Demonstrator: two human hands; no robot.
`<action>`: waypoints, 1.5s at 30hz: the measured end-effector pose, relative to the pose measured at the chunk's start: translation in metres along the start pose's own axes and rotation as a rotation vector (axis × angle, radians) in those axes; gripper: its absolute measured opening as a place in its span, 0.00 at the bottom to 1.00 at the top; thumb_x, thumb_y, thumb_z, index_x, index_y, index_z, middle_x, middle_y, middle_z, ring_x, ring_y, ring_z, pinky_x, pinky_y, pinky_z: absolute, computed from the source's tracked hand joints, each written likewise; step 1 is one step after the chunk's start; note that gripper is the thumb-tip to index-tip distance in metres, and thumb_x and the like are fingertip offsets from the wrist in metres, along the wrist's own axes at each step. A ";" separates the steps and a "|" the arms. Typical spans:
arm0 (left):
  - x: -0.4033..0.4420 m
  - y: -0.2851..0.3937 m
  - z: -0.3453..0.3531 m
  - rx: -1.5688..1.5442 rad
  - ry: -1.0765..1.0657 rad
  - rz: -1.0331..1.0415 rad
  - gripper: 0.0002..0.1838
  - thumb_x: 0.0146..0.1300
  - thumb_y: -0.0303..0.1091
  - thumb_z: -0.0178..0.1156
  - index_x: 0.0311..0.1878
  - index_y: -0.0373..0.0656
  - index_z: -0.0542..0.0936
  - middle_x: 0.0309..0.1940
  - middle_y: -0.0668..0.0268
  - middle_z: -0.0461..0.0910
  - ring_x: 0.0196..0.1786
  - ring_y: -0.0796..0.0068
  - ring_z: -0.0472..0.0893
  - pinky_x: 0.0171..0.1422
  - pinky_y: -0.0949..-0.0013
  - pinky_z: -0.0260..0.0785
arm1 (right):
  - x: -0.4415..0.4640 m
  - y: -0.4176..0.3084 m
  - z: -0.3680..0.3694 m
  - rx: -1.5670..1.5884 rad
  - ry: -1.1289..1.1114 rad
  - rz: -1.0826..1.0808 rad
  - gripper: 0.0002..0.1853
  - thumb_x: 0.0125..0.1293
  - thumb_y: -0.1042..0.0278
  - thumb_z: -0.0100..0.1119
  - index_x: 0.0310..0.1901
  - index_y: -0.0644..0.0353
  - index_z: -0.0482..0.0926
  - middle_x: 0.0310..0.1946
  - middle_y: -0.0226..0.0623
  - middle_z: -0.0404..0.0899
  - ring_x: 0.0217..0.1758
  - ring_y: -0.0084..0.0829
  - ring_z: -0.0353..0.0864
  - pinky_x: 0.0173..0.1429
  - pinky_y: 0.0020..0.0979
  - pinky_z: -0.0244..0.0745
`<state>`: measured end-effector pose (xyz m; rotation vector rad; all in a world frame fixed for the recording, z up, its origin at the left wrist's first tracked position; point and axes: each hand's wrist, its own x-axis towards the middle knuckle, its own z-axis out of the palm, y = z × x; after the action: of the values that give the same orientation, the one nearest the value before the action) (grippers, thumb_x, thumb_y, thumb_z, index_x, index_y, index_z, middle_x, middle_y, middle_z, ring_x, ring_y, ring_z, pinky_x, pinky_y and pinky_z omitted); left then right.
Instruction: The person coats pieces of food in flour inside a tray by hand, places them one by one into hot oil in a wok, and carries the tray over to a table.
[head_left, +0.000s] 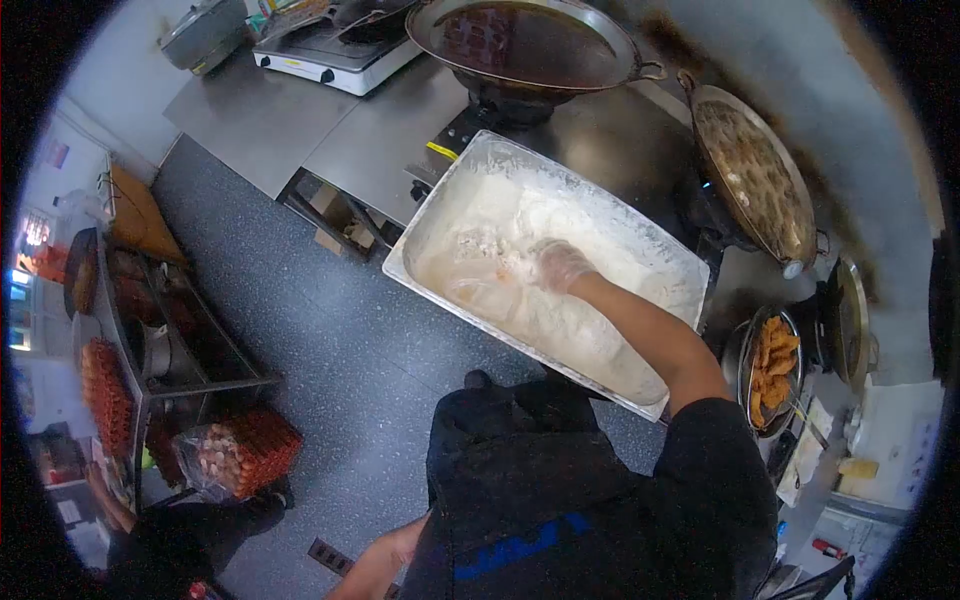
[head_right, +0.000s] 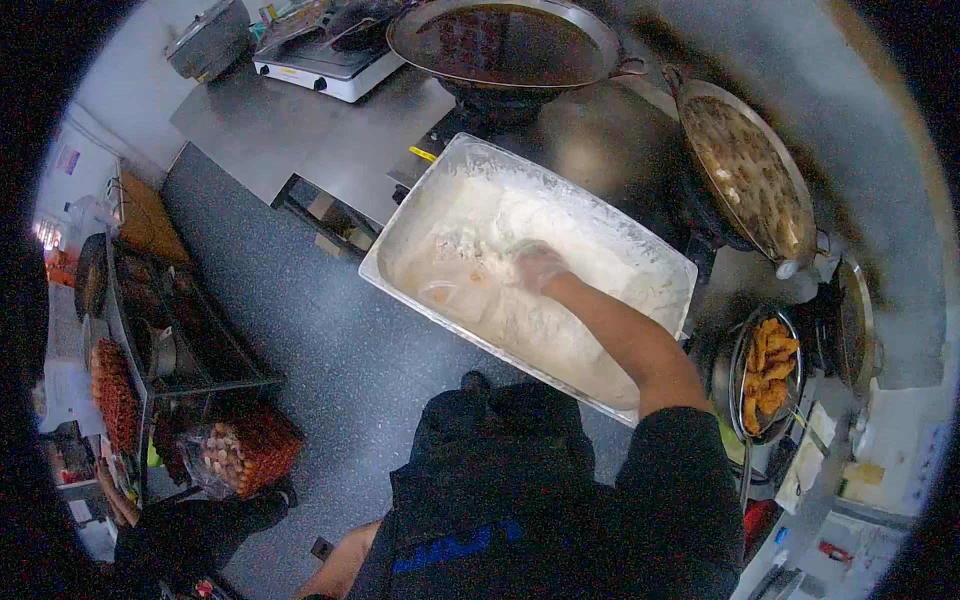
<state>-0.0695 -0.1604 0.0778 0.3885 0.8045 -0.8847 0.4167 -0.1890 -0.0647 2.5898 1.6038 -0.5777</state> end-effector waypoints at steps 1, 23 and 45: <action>0.001 -0.002 -0.001 -0.002 0.002 0.000 0.38 0.62 0.60 0.42 0.67 0.44 0.50 0.62 0.62 0.61 0.60 0.69 0.65 0.61 0.65 0.61 | -0.010 0.003 0.002 -0.002 0.000 -0.002 0.24 0.43 0.63 0.61 0.44 0.65 0.75 0.42 0.53 0.75 0.46 0.43 0.75 0.52 0.36 0.69; 0.000 0.010 -0.007 0.073 0.019 -0.041 0.35 0.63 0.58 0.42 0.65 0.43 0.55 0.60 0.61 0.64 0.57 0.68 0.68 0.58 0.65 0.64 | -0.083 0.070 0.027 0.190 0.303 0.130 0.19 0.52 0.63 0.54 0.45 0.62 0.74 0.42 0.52 0.74 0.47 0.44 0.73 0.54 0.38 0.66; -0.004 0.259 0.058 1.386 0.052 0.713 0.31 0.36 0.33 0.70 0.49 0.41 0.72 0.43 0.58 0.75 0.37 0.67 0.77 0.41 0.67 0.70 | -0.113 0.047 0.000 0.129 0.211 0.355 0.23 0.48 0.53 0.62 0.36 0.68 0.77 0.36 0.55 0.76 0.44 0.45 0.75 0.51 0.38 0.69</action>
<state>0.1642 -0.0396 0.1141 1.7840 -0.0711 -0.6186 0.4132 -0.3077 -0.0343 3.0204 1.1339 -0.4038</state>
